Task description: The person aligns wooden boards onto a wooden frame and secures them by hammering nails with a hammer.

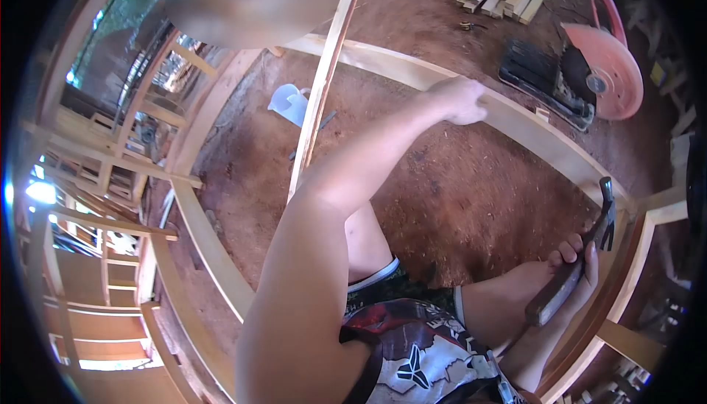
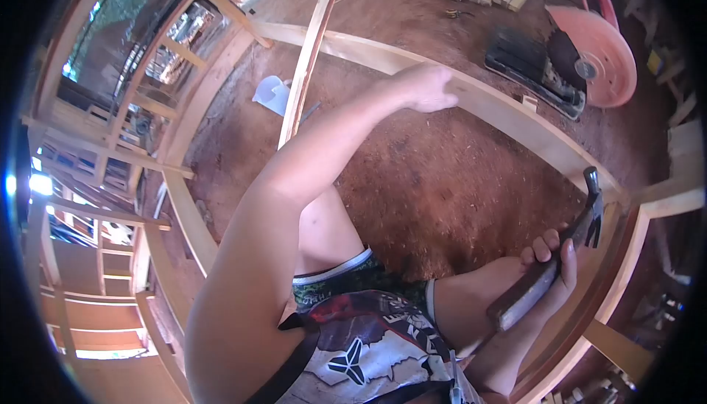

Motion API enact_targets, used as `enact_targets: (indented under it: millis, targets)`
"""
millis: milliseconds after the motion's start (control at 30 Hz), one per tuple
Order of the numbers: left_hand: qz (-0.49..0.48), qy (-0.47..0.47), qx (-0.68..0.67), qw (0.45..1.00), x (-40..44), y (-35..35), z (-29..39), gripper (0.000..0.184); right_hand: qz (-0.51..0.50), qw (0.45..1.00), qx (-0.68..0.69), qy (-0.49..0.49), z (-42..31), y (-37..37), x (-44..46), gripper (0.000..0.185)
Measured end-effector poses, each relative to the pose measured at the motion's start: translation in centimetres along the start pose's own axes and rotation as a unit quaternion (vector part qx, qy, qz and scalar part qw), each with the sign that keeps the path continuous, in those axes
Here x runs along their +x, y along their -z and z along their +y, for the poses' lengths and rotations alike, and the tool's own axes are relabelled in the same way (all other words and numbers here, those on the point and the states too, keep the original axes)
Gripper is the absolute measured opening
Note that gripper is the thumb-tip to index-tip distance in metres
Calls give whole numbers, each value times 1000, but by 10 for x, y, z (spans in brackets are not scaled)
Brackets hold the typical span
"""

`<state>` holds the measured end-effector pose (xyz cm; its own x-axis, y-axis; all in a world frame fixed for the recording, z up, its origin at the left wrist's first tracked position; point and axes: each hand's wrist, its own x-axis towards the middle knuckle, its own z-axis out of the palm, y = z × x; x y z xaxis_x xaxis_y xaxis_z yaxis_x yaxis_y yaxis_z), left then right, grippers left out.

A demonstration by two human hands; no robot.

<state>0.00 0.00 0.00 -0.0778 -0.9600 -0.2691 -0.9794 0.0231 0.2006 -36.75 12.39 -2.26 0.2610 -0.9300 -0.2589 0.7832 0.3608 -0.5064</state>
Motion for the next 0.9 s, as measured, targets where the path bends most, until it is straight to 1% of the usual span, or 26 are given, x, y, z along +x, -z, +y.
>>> enact_targets:
  millis: [67, 100, 167, 200, 233, 300, 333, 367, 433, 500, 567, 633, 667, 700, 733, 767, 800, 833, 867, 900]
  targets:
    - [7, 56, 12, 998, -7, -5, -16, 43, -35, 999, 31, -4, -7, 27, 12, 36]
    - [67, 24, -94, 993, -9, -24, -71, 43, -51, 994, -90, 26, 3, -24, 15, 36]
    - [55, 36, -64, 996, -32, -12, -135, 42, -42, 989, -133, 43, 47, -38, 23, 34]
    - [80, 67, -102, 989, -45, -5, -167, 43, -21, 980, -189, 58, 73, -52, 26, 35]
    - [93, 70, -115, 987, -49, -4, -186, 43, -31, 977, -204, 59, 88, -66, 34, 35]
    - [126, 121, -232, 957, -58, -13, -218, 43, 20, 938, -336, 82, 120, -91, 44, 35]
    - [175, 145, -255, 940, -56, -25, -236, 34, 42, 911, -401, 82, 135, -104, 55, 35]
    - [179, 147, -270, 935, -54, -39, -251, 34, 37, 905, -417, 82, 146, -119, 61, 35]
    - [170, 204, -321, 909, -69, -49, -276, 32, 0, 830, -546, 113, 177, -163, 83, 36]
    - [173, 208, -360, 893, -82, -54, -289, 31, -105, 756, -642, 79, 174, -220, 118, 39]
    - [176, 203, -399, 877, -91, -51, -295, 30, -19, 788, -612, 64, 219, -309, 121, 39]
    - [220, 266, -476, 809, -97, -49, -299, 32, -140, 637, -758, -17, 217, -357, 152, 39]
    - [216, 260, -477, 811, -102, -47, -303, 32, -149, 588, -792, -62, 227, -361, 172, 36]
    - [237, 282, -512, 776, -111, -47, -309, 32, -157, 537, -821, -110, 240, -357, 194, 33]
    - [254, 303, -547, 738, -119, -53, -315, 33, -192, 466, -857, -105, 255, -339, 220, 36]
    - [246, 291, -549, 744, -116, -65, -327, 33, -222, 392, -887, -97, 269, -314, 244, 39]
    - [231, 258, -417, 840, -118, -69, -342, 34, -254, 284, -924, -30, 294, -301, 251, 30]
    - [241, 286, -483, 792, -122, -77, -350, 35, -253, 182, -948, -65, 317, -293, 261, 30]
    - [257, 312, -544, 736, -139, -73, -357, 36, -264, 134, -953, -55, 343, -281, 262, 32]
    - [269, 307, -554, 725, -162, -71, -368, 40, -277, 109, -951, -80, 368, -268, 264, 33]
